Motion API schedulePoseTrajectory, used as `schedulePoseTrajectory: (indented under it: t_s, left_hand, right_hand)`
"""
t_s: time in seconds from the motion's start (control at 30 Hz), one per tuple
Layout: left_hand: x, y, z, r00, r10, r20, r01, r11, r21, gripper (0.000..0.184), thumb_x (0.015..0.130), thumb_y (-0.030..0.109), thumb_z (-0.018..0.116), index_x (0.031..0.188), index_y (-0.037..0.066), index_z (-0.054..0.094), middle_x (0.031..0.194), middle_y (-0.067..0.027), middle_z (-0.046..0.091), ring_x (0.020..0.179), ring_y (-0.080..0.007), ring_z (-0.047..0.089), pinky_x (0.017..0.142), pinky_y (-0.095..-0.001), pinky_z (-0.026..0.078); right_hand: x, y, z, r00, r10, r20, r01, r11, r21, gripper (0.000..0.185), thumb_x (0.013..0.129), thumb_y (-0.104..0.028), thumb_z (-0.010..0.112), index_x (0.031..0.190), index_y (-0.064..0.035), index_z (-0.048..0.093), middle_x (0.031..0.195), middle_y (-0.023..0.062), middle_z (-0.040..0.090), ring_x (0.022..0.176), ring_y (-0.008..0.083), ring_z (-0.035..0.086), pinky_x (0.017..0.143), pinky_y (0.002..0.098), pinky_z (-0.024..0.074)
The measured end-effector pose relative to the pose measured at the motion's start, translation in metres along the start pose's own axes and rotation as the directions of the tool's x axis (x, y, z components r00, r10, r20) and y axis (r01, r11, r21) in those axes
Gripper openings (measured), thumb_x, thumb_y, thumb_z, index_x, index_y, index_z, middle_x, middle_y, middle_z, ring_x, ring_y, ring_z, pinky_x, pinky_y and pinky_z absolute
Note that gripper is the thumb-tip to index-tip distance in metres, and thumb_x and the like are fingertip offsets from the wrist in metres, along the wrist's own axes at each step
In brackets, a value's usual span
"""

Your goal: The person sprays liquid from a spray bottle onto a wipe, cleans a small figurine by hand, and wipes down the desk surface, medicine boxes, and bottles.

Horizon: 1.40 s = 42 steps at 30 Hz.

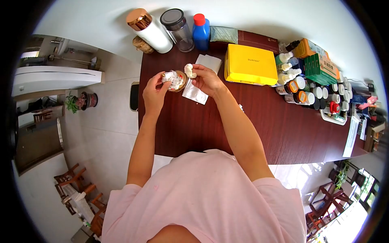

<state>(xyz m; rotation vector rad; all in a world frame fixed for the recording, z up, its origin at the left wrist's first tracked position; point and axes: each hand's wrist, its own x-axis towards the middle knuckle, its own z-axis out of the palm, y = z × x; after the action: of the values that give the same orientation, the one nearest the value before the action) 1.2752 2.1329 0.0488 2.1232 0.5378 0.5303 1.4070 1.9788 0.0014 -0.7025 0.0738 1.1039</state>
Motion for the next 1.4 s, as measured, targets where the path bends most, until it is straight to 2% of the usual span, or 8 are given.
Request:
schedulePoseTrajectory:
  t_s: [0.3, 0.43, 0.53, 0.67, 0.87, 1.03, 1.2, 1.4]
  left_hand:
    - [0.0, 0.002, -0.001, 1.0, -0.018, 0.011, 0.017, 1.0, 0.022, 0.033, 0.076, 0.011, 0.069, 0.107, 0.005, 0.061, 0.099, -0.0085, 0.061, 0.089, -0.0184, 0.062, 0.069, -0.0278, 0.056]
    - [0.0, 0.002, 0.0, 0.999, -0.037, 0.011, 0.037, 0.998, 0.043, 0.033, 0.077, 0.012, 0.069, 0.108, 0.006, 0.061, 0.099, -0.0091, 0.061, 0.09, -0.0189, 0.062, 0.069, -0.0283, 0.056]
    - [-0.001, 0.002, 0.001, 0.999, -0.033, 0.003, 0.033, 0.999, 0.015, 0.033, 0.077, 0.013, 0.069, 0.109, 0.006, 0.06, 0.099, -0.0093, 0.061, 0.09, -0.0194, 0.062, 0.069, -0.0287, 0.056]
    - [-0.001, 0.002, 0.0, 1.0, -0.021, 0.0, 0.021, 1.0, 0.008, 0.033, 0.077, 0.012, 0.069, 0.109, 0.007, 0.06, 0.099, -0.0093, 0.061, 0.09, -0.0197, 0.061, 0.07, -0.029, 0.057]
    - [-0.001, 0.0, 0.001, 1.0, -0.01, 0.005, 0.01, 1.0, 0.022, 0.033, 0.077, 0.01, 0.068, 0.109, 0.006, 0.06, 0.098, -0.0081, 0.061, 0.089, -0.0186, 0.061, 0.069, -0.0285, 0.056]
    - [0.0, 0.0, -0.002, 0.999, -0.02, 0.033, 0.021, 1.0, -0.016, 0.034, 0.077, 0.01, 0.068, 0.109, 0.006, 0.06, 0.099, -0.0076, 0.061, 0.089, -0.019, 0.061, 0.072, -0.0285, 0.055]
    - [0.004, -0.004, -0.003, 0.997, 0.019, 0.08, -0.014, 0.998, -0.061, 0.035, 0.078, 0.01, 0.067, 0.112, 0.007, 0.06, 0.1, -0.0075, 0.061, 0.091, -0.0194, 0.061, 0.074, -0.029, 0.054]
    - [0.006, -0.005, -0.008, 0.99, 0.052, 0.132, -0.05, 0.999, -0.015, 0.036, 0.08, 0.013, 0.065, 0.115, 0.007, 0.058, 0.105, -0.0076, 0.061, 0.094, -0.0207, 0.06, 0.075, -0.0297, 0.051]
  right_hand:
    - [0.026, -0.003, 0.007, 0.997, -0.047, -0.058, 0.036, 0.982, -0.186, 0.02, 0.089, -0.01, 0.052, 0.108, -0.0061, 0.057, 0.096, 0.002, 0.061, 0.08, 0.0086, 0.058, 0.065, 0.0207, 0.0492]
    - [0.055, -0.008, 0.028, 0.998, -0.07, 0.011, 0.063, 0.818, -0.572, 0.029, 0.08, -0.008, 0.057, 0.108, -0.0019, 0.061, 0.099, 0.0052, 0.062, 0.084, 0.0123, 0.059, 0.071, 0.025, 0.0493]
    - [0.076, -0.006, 0.031, 0.99, -0.018, 0.141, 0.139, 0.35, -0.926, 0.022, 0.075, -0.007, 0.057, 0.093, 0.001, 0.067, 0.082, 0.0065, 0.064, 0.076, 0.0118, 0.058, 0.069, 0.0265, 0.0483]
    - [0.08, -0.001, 0.018, 0.989, -0.043, 0.14, 0.146, 0.317, -0.937, 0.025, 0.072, -0.016, 0.061, 0.093, -0.0042, 0.069, 0.084, 0.013, 0.067, 0.079, 0.0225, 0.063, 0.076, 0.0327, 0.0479]
    - [0.037, 0.029, 0.014, 0.868, -0.468, 0.165, 0.131, -0.104, -0.986, 0.019, 0.081, -0.022, 0.056, 0.089, -0.0093, 0.068, 0.093, 0.0133, 0.063, 0.091, 0.0307, 0.059, 0.079, 0.0401, 0.0476]
    - [0.02, 0.02, 0.008, 0.88, -0.465, 0.097, 0.129, 0.038, -0.991, 0.019, 0.08, -0.02, 0.057, 0.09, -0.0075, 0.067, 0.091, 0.0141, 0.064, 0.087, 0.031, 0.061, 0.076, 0.0392, 0.0484]
    - [0.019, 0.03, 0.004, 0.867, -0.486, -0.107, 0.091, 0.366, -0.926, 0.02, 0.078, -0.018, 0.059, 0.092, -0.0066, 0.066, 0.084, 0.0125, 0.066, 0.078, 0.0241, 0.064, 0.072, 0.0335, 0.0488]
    - [0.012, 0.031, 0.035, 0.755, -0.655, 0.012, 0.292, 0.32, -0.901, 0.017, 0.078, -0.015, 0.06, 0.09, -0.0051, 0.065, 0.082, 0.0117, 0.065, 0.075, 0.0221, 0.063, 0.069, 0.0324, 0.0485]
